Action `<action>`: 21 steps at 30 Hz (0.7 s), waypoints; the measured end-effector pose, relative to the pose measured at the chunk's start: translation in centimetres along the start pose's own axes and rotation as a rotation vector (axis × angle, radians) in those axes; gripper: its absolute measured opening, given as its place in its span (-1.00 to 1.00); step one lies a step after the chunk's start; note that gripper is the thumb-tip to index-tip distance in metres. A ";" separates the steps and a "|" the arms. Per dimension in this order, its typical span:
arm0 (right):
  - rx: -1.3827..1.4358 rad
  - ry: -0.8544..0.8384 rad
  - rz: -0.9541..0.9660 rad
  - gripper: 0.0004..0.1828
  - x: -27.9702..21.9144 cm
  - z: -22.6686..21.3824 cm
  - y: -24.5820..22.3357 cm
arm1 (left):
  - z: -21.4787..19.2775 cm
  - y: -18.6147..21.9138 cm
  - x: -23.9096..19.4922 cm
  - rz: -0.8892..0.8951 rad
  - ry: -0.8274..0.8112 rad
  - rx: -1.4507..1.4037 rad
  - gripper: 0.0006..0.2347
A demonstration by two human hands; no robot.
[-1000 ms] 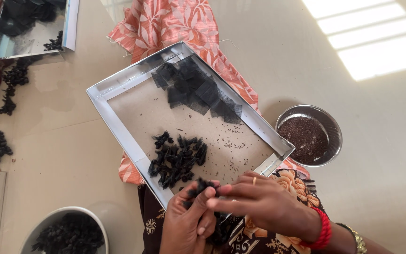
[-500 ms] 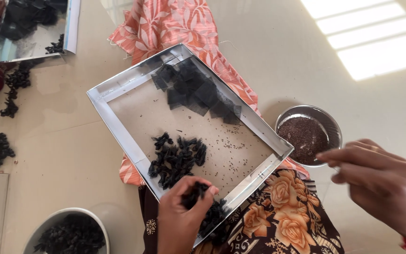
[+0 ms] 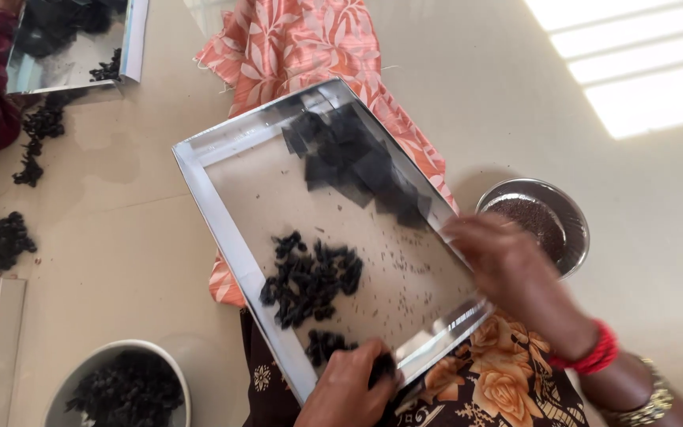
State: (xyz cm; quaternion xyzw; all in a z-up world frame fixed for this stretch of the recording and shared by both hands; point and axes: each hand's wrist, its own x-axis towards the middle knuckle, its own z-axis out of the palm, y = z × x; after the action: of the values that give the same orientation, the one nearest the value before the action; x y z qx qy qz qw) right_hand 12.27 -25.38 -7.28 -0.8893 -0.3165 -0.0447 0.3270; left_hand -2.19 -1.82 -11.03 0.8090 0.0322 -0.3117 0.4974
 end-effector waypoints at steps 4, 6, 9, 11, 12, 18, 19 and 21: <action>0.258 -0.182 -0.069 -0.74 0.9 2.3 -4.4 | -0.5 1.1 -1.2 -0.074 -0.015 0.014 -0.81; 0.264 -0.368 -0.174 -0.80 2.2 3.3 -5.7 | -0.2 0.4 -1.4 0.001 0.058 -0.085 -0.85; 0.208 -0.484 -0.147 -0.78 3.4 5.4 -5.9 | 0.2 -0.8 -1.3 0.062 0.099 -0.155 -0.86; 0.159 -0.523 -0.121 -0.76 4.3 5.5 -6.2 | 0.4 -1.4 -1.2 0.084 0.111 -0.179 -0.86; 0.116 -0.553 -0.096 -0.73 4.8 5.6 -6.4 | 0.5 -1.7 -1.1 0.103 0.124 -0.193 -0.85; 0.117 -0.487 -0.161 -0.85 4.9 7.2 -5.5 | 0.0 -1.2 -1.6 -0.012 0.141 -0.374 -0.82; 0.117 -0.495 -0.162 -0.85 4.9 7.2 -5.6 | 0.1 -1.4 -1.7 -0.014 0.143 -0.381 -0.82; 0.090 -0.474 -0.211 -0.88 5.0 7.2 -5.7 | 0.4 -1.8 -1.7 0.103 0.197 -0.558 -0.82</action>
State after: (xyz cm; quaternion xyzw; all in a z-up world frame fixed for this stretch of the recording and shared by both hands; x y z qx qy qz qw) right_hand 11.97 -14.92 -8.32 -0.8216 -0.4770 0.1449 0.2763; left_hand -4.43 -0.77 -11.64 0.6679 0.1234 -0.1851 0.7103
